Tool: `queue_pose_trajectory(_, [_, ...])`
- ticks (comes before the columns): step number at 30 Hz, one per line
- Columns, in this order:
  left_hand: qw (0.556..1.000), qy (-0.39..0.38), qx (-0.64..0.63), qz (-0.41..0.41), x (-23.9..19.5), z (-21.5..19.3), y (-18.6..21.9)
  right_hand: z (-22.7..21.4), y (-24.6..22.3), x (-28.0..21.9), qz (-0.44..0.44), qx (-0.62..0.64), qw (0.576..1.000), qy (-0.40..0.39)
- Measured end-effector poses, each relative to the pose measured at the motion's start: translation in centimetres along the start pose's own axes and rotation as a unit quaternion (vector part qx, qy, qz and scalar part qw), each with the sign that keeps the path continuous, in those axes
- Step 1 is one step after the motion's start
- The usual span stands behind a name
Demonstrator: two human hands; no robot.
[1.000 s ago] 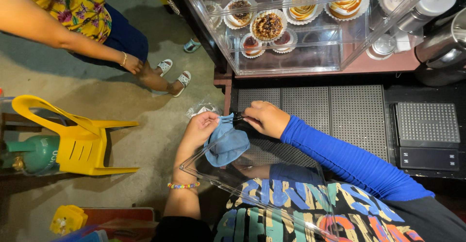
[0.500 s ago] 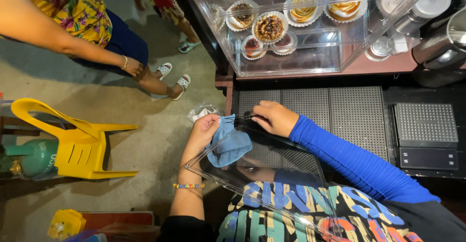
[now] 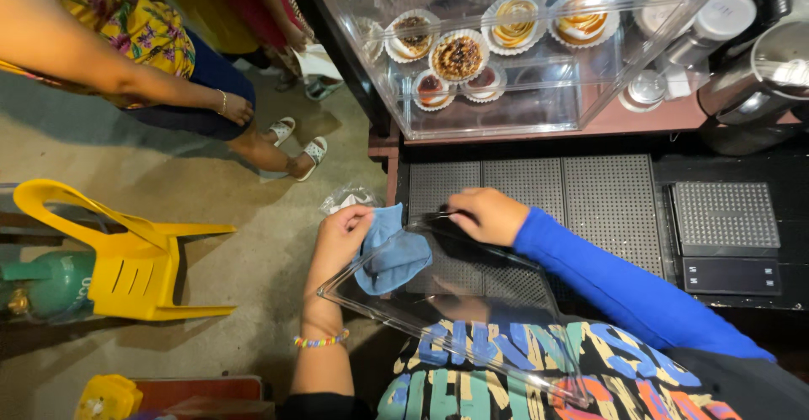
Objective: The person applies stickers to plastic cups, cleans a display case, and prepares a drink by scooping sugar and pouring a liquid into a cup on a scale. They handle cups, stickers, a cloth, a spoon, and a jar of sugar.
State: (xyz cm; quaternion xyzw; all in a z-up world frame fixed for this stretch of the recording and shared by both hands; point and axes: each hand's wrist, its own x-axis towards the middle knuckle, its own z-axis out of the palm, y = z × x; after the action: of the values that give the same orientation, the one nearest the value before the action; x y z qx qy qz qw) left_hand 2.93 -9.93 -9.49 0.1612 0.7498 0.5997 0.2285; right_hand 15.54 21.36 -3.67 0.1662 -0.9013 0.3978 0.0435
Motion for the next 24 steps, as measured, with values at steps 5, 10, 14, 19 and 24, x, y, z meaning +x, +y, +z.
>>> queue_pose_trajectory(5, [0.979,0.016,0.197,0.058,-3.7,-2.9,7.2,-3.3,3.1,-7.2,0.100,-0.014,0.990,0.098])
queue_pose_trajectory(10, [0.967,-0.135,0.189,0.107,-6.6,-3.6,11.8,-4.5,2.9,-15.2,0.213,-0.223,0.941,0.137])
queue_pose_trajectory(14, [0.973,-0.171,0.146,0.056,-6.0,-2.0,11.6,-4.5,-0.8,-18.2,0.219,-0.109,0.969,0.037])
queue_pose_trajectory(19, [0.971,-0.203,0.100,0.076,-3.0,0.5,8.7,-5.0,-3.4,-16.8,0.135,-0.030,0.990,0.020])
queue_pose_trajectory(24, [0.987,-0.072,0.128,0.071,-1.6,3.5,8.5,-5.2,-3.9,-15.1,0.114,0.047,0.987,0.103])
